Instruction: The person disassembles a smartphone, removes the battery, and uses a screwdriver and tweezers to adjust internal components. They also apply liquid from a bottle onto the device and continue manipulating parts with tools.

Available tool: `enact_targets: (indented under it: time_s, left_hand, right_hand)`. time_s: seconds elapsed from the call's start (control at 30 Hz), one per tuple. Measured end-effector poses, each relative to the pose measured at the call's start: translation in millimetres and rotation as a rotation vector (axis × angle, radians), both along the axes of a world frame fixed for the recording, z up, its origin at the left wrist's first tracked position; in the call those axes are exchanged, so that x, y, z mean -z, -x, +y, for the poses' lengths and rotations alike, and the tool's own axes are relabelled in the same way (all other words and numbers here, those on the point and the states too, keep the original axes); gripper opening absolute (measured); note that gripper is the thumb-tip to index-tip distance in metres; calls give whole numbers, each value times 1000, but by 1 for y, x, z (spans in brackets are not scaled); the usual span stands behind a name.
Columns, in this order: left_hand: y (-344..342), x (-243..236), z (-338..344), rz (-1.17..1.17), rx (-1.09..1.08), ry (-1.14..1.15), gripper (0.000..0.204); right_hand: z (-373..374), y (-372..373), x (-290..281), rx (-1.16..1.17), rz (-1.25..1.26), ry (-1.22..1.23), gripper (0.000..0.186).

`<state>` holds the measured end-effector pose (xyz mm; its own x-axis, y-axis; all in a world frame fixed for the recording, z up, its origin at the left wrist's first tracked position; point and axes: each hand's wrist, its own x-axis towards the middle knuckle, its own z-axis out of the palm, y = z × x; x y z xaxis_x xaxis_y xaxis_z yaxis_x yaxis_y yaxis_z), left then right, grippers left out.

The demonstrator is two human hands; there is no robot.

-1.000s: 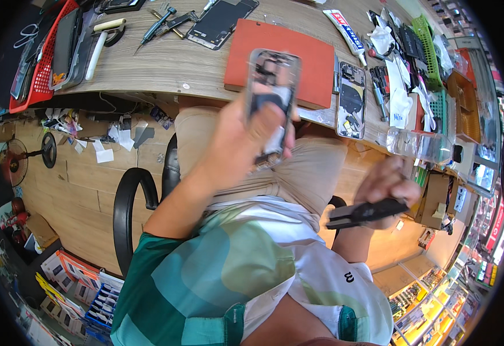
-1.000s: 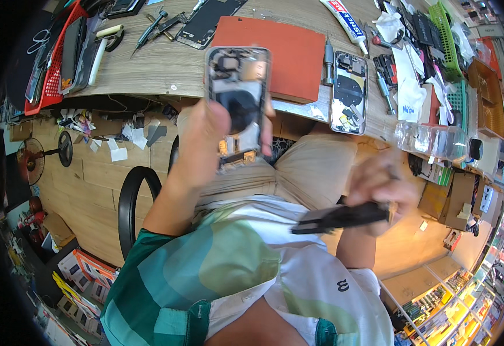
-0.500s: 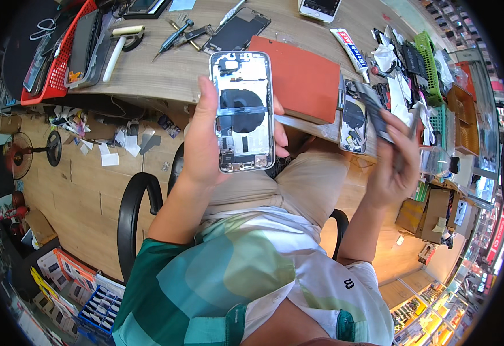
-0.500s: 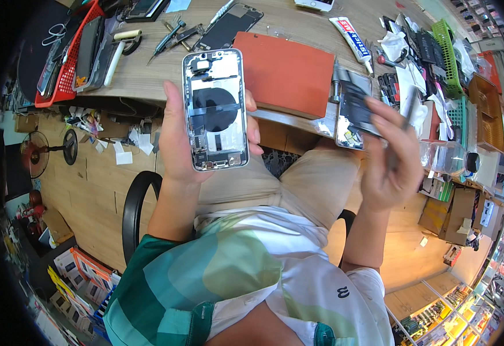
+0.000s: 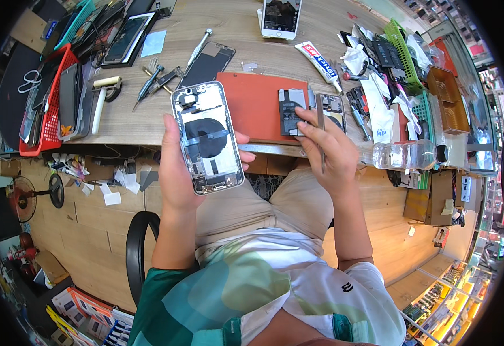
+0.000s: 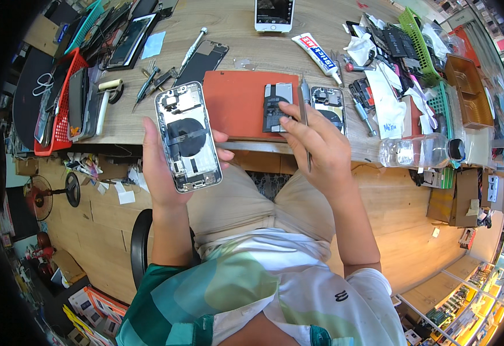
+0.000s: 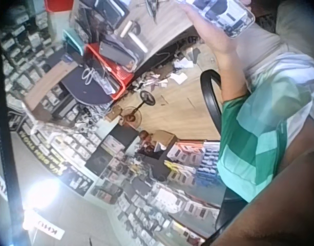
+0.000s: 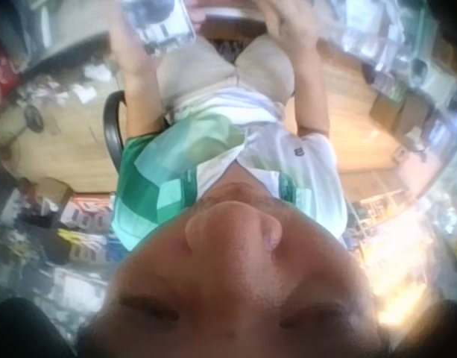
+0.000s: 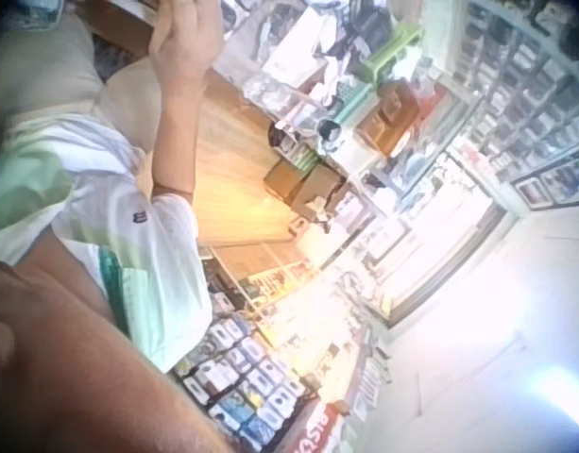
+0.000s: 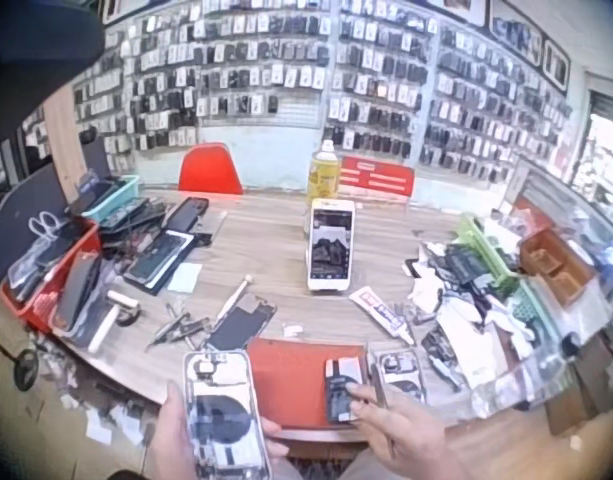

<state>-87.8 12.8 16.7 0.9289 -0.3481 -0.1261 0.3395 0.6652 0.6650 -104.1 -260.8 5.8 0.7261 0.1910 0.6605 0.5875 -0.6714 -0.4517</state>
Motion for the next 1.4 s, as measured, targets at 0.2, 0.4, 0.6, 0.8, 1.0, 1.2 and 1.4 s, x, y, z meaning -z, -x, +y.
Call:
enact_targets:
  time_s: [0.2, 0.4, 0.6, 0.8, 1.0, 1.2, 1.4]
  left_hand:
    - [-1, -6, -19, 37, -79, -146, 74]
    - [-2, 2, -20, 22, 25, -195, 79]
    - [-6, 2, -23, 13, 33, -18, 81]
    - [-30, -6, -30, -193, -21, 23, 82]
    - [-57, -5, -34, -190, 7, 174, 90]
    - [-72, 2, -40, -238, 79, 205, 96]
    - [-71, 7, -38, -209, 98, 288, 108]
  right_hand:
    - [-9, 7, -12, 14, 73, 148, 30]
    - [-21, 18, -18, 116, 137, 133, 37]
    - [-60, 19, -13, 399, 139, 193, 38]
    - [-70, 22, -5, 528, 192, 341, 39]
    - [-70, 14, 10, 557, 163, 359, 41]
    - [-69, 12, 14, 590, 165, 358, 39]
    - [-68, 11, 15, 596, 248, 301, 36]
